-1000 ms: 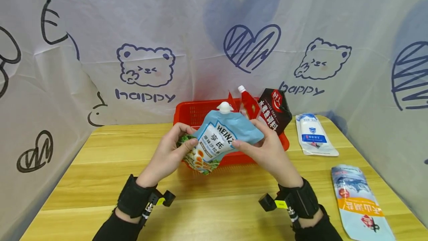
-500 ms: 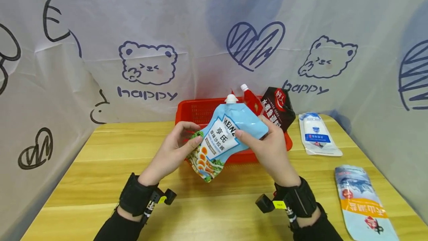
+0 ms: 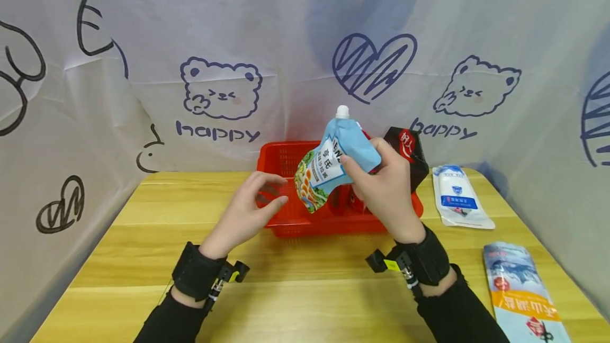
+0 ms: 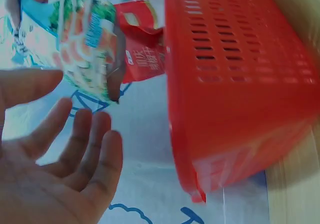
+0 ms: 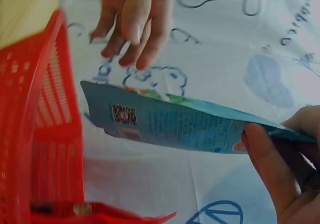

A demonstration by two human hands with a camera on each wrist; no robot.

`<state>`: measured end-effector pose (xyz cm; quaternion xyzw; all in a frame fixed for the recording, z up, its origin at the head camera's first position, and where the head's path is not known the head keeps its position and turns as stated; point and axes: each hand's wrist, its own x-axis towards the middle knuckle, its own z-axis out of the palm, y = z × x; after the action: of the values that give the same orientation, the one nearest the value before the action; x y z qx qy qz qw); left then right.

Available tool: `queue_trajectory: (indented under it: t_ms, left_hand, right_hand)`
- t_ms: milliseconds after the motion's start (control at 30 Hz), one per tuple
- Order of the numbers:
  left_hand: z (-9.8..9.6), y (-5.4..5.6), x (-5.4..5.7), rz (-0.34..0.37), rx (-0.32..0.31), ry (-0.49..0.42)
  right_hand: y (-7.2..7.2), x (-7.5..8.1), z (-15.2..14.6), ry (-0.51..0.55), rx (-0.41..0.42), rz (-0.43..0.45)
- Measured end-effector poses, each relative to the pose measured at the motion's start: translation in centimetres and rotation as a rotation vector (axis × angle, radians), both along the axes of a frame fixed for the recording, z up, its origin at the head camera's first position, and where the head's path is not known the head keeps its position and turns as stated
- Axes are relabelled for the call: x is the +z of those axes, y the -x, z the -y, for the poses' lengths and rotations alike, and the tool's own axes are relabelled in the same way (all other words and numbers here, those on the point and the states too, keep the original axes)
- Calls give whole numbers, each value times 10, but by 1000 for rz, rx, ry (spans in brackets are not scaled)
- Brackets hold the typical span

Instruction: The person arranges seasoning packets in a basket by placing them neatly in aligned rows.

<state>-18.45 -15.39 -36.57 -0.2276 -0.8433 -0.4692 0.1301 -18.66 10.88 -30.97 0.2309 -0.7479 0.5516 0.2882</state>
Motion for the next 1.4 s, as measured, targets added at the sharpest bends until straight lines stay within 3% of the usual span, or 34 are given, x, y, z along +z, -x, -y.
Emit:
queue_trajectory:
  t_ms: [133, 333, 633, 900, 1400]
  left_hand:
    - [-2, 1, -4, -7, -27, 126]
    - [-3, 2, -9, -15, -53, 223]
    - [-3, 2, -12, 12, -77, 382]
    - [-2, 4, -13, -8, -91, 387]
    - [-2, 3, -13, 20, -80, 373]
  right_hand:
    - [12, -1, 5, -109, -87, -128]
    - [27, -4, 16, -222, -122, -191]
    - [39, -16, 38, -404, -148, -149]
    - [48, -33, 49, -504, -223, -149]
    - [59, -53, 54, -566, -237, -5]
